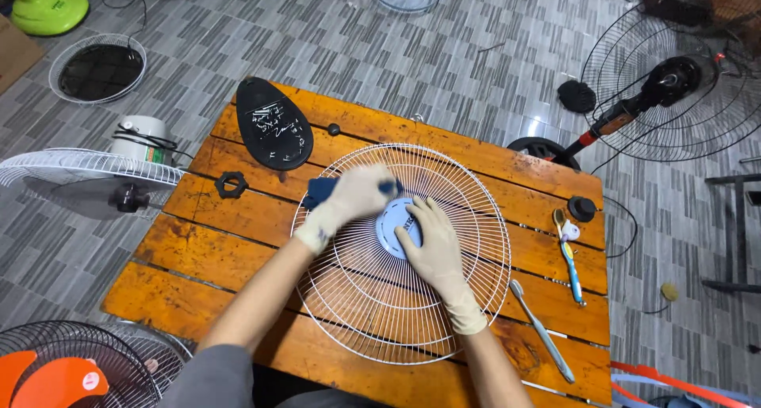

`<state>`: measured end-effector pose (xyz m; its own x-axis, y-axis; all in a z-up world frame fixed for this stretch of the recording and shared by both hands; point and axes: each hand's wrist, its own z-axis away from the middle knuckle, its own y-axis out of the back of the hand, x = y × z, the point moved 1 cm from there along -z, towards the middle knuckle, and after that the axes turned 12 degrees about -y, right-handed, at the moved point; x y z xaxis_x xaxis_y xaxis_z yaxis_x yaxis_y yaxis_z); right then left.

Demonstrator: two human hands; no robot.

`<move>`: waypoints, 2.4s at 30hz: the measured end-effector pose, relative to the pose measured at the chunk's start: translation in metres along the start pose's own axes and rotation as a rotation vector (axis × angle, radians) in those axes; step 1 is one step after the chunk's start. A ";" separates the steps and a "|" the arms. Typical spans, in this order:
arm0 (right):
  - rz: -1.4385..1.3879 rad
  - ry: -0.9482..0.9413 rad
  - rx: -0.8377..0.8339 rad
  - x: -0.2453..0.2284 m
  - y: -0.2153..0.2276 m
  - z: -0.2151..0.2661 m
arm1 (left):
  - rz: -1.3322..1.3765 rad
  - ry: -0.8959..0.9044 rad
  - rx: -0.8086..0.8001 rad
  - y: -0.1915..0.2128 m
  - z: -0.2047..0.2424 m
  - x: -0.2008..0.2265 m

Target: Cleaning the center hub of a fan grill using a small tool and a cloth

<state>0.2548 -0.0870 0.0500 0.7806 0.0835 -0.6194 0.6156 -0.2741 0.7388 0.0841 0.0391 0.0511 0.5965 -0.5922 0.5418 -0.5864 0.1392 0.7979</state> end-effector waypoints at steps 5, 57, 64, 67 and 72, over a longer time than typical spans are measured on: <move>0.002 0.001 0.017 0.000 0.000 0.000 | -0.199 0.102 0.072 -0.034 -0.042 -0.074; -0.930 0.107 0.451 -0.044 0.139 0.066 | -0.150 0.067 0.041 -0.025 -0.073 -0.045; -0.973 -0.035 0.343 -0.025 0.101 0.070 | -0.107 0.126 -0.073 -0.007 -0.069 -0.032; -0.686 -0.288 -0.022 -0.004 0.066 0.042 | -0.060 0.090 -0.068 -0.003 -0.073 -0.033; -0.074 -0.145 -0.160 -0.011 0.027 0.044 | -0.001 -0.144 -0.036 -0.001 -0.050 -0.007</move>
<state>0.2580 -0.1374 0.0652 0.7158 -0.0439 -0.6969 0.6892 -0.1161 0.7152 0.1081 0.0829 0.0593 0.5102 -0.7000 0.4998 -0.5643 0.1661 0.8087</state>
